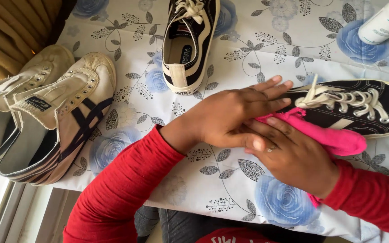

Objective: Cleaning the exterior of a black and white sneaker using a toothbrush, cleaning solution, and a cloth.

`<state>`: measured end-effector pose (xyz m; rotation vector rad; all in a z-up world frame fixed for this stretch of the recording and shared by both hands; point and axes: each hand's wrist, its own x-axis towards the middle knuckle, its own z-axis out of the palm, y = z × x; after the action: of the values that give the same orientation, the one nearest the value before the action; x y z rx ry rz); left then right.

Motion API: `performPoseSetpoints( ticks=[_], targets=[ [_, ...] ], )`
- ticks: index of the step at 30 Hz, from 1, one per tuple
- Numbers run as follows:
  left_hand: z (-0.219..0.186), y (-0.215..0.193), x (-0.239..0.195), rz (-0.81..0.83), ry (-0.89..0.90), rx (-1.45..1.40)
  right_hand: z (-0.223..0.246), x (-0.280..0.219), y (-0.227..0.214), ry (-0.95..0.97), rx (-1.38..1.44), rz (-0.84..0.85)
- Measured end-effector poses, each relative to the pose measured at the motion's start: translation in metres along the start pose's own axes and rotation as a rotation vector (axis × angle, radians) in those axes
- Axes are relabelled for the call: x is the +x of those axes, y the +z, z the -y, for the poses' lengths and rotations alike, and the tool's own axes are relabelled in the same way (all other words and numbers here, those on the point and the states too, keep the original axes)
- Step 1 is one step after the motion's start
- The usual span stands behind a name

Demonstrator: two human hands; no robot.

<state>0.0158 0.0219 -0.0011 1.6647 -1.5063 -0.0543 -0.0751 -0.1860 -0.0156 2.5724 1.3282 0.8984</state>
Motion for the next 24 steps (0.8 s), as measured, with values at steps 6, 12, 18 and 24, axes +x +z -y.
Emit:
performPoseSetpoints(
  ticks=[6,12,18,24],
  targets=[
    [0.008,0.008,-0.005,0.022,-0.025,0.097,-0.013,-0.032,-0.01,-0.055,0.014,0.024],
    [0.001,0.005,-0.003,0.03,-0.033,0.094,-0.029,-0.053,-0.021,-0.13,0.109,0.065],
    [-0.003,0.003,0.0,0.055,-0.029,0.08,-0.034,-0.067,-0.018,-0.094,0.041,0.087],
    [-0.006,0.002,0.003,0.049,-0.003,0.071,-0.019,-0.036,-0.004,-0.139,0.016,0.038]
  ],
)
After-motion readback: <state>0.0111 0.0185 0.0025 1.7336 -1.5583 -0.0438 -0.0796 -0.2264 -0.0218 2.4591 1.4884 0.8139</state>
